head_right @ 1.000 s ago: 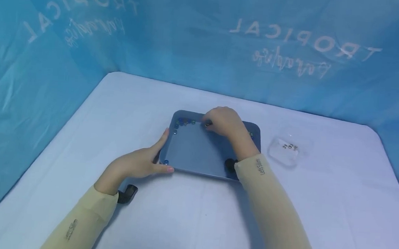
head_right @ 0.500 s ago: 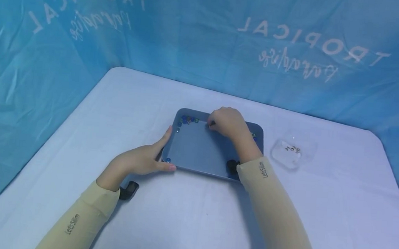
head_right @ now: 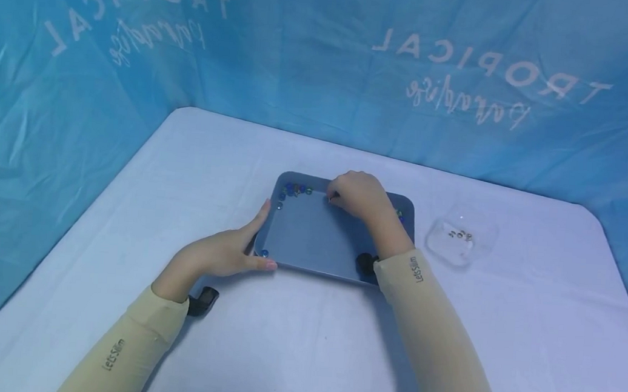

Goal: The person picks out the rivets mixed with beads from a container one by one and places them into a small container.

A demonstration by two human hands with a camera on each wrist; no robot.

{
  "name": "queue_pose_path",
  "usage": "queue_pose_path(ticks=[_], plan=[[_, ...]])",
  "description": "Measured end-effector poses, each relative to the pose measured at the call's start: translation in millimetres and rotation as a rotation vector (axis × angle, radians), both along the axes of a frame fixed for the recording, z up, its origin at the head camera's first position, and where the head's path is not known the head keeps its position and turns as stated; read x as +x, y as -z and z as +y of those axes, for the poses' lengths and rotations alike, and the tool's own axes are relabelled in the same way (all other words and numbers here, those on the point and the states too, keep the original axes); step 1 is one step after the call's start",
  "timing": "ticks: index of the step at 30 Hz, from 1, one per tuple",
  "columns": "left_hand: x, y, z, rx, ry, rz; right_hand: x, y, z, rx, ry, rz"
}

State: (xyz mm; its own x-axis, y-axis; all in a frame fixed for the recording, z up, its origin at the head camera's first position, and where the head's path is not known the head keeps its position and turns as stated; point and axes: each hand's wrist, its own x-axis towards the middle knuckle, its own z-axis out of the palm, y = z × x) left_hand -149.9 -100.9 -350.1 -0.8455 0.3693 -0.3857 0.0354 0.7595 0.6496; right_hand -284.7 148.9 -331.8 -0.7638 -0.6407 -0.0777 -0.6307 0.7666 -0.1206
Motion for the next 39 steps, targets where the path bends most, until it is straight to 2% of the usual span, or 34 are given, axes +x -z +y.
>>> queue_pose_path(ticks=[9,13,20,30,39], plan=[[0.2,0.5,0.8,-0.004,0.000,0.006,-1.5,3.0,0.4,0.002,0.006,0.003],[0.4,-2.0,1.0,-0.001,0.004,0.005,-2.5,3.2,3.3,-0.034,0.008,0.011],[2.0,-4.2,0.6,0.022,0.007,0.007,-1.7,-2.3,5.9,-0.193,0.033,0.011],[4.0,-2.7,2.5,0.020,-0.013,0.014,10.9,-33.0,8.7,-0.408,0.099,0.007],[5.7,-2.4,4.5,0.021,-0.010,0.025,20.0,-47.5,29.2,-0.618,0.220,-0.038]])
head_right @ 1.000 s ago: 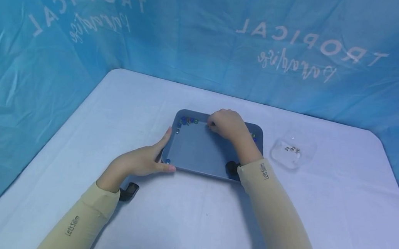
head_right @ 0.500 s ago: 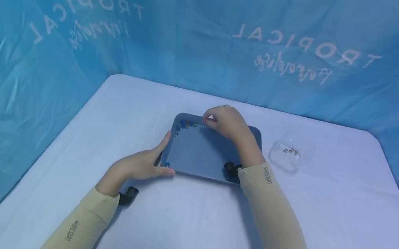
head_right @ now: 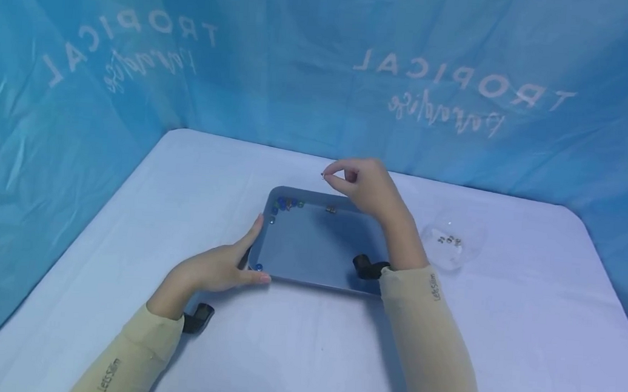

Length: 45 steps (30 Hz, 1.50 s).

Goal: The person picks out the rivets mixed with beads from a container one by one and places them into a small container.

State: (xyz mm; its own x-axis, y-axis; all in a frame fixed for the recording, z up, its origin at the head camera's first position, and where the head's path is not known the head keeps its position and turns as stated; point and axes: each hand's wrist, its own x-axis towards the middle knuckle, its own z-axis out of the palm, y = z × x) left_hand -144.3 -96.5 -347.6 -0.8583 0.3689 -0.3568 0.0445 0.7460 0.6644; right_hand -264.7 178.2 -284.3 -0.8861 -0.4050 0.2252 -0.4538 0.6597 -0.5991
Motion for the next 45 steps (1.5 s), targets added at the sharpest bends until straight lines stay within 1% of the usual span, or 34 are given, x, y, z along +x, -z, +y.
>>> queue_pose_path(ticks=[4,8,10,14,19,23,27,35,40,45], plan=[[1.6,0.4,0.2,0.003,0.002,-0.004,5.1,-6.3,12.9,-0.093,0.032,-0.011],[3.2,0.8,0.2,-0.002,-0.002,-0.006,8.0,-10.7,28.3,-0.171,0.104,-0.051],[3.7,1.1,0.1,-0.005,-0.005,-0.007,8.4,-11.8,36.6,-0.205,0.140,-0.056],[4.1,1.9,-0.8,-0.003,-0.010,-0.010,11.8,-16.4,52.4,-0.280,0.177,-0.033],[3.9,1.8,-1.7,0.000,-0.011,-0.005,18.4,-24.9,71.5,-0.345,0.218,-0.003],[3.2,1.9,-1.5,0.006,-0.010,-0.002,19.3,-24.6,93.8,-0.351,0.291,0.011],[2.5,2.2,-0.6,0.010,-0.006,-0.003,22.1,-20.3,119.4,-0.338,0.392,0.031],[2.1,2.5,-1.0,0.012,-0.008,0.003,32.4,-14.9,152.3,-0.391,0.519,0.085],[1.8,3.9,-1.6,0.012,-0.004,0.003,37.7,-10.0,169.8,-0.391,0.581,0.050],[1.2,3.4,-1.3,0.019,-0.005,-0.008,45.8,-2.2,185.8,-0.319,0.677,-0.020]])
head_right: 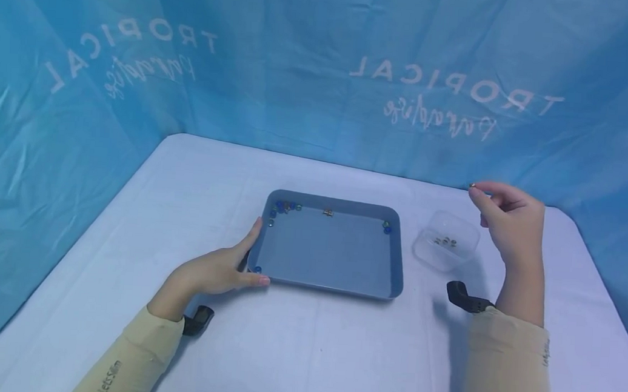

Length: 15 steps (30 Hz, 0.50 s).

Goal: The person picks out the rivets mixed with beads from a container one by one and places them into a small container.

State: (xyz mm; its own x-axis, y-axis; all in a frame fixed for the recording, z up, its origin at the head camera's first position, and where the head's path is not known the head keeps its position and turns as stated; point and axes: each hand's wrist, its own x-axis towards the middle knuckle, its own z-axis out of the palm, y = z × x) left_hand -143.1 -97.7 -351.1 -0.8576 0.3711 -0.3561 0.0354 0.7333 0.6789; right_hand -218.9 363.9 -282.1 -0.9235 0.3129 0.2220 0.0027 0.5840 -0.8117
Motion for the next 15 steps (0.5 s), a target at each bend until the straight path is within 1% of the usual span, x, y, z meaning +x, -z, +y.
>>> queue_pose_path(ticks=[3,6,11,15], plan=[[-0.2,-0.4,0.4,0.001,-0.002,0.000,3.2,5.5,8.5,0.045,0.031,-0.069],[-0.3,-0.3,0.3,-0.003,-0.002,0.002,5.5,11.3,15.3,0.119,0.031,-0.139],[0.1,-0.9,0.3,-0.005,0.005,0.003,8.4,21.7,21.8,0.276,-0.031,-0.252],[0.8,-1.8,0.1,-0.009,0.003,0.000,8.0,27.9,23.4,0.382,-0.111,-0.297]])
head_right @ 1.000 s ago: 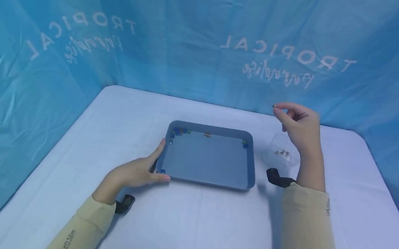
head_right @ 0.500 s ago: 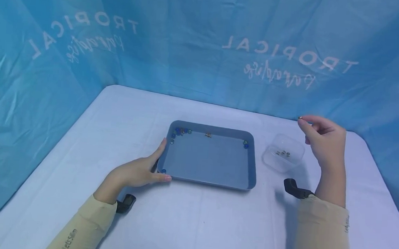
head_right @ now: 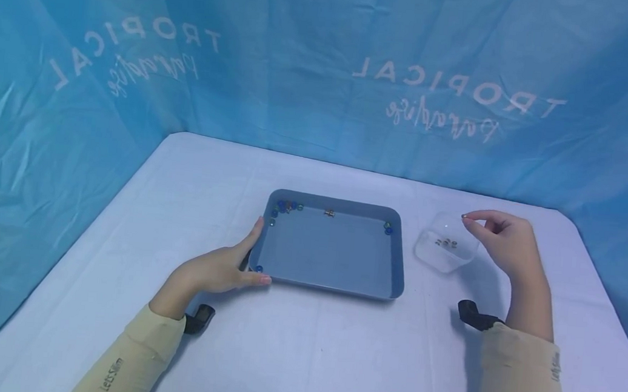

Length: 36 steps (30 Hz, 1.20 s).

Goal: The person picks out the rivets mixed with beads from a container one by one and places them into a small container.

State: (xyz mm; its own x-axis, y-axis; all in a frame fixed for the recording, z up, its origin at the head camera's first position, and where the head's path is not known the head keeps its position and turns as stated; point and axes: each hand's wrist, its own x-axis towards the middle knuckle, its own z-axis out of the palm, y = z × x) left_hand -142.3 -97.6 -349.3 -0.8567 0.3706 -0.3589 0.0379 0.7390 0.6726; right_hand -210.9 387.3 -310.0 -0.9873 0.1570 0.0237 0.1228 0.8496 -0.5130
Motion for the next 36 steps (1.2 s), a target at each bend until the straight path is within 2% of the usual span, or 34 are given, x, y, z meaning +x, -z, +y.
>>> queue_pose_path(ticks=[6,16,22,28,31,36], plan=[[0.5,-1.2,0.0,-0.001,0.001,-0.001,-2.6,3.3,0.5,0.089,-0.091,-0.079],[0.9,-1.3,0.3,-0.005,-0.002,-0.007,-4.7,-0.3,-3.9,0.125,-0.132,-0.174],[0.8,-1.4,-0.7,-0.006,0.000,-0.001,-12.0,-8.6,-30.5,0.091,-0.182,-0.106],[2.1,-2.6,-1.6,-0.011,-0.008,-0.007,-24.9,-23.5,-81.8,0.095,-0.348,-0.010],[1.8,-2.4,-1.3,-0.008,-0.007,-0.008,-31.8,-27.1,-108.2,0.099,-0.451,0.005],[0.1,-1.0,-0.5,-0.010,0.002,0.005,-45.1,-24.1,-145.8,0.205,-0.655,0.013]])
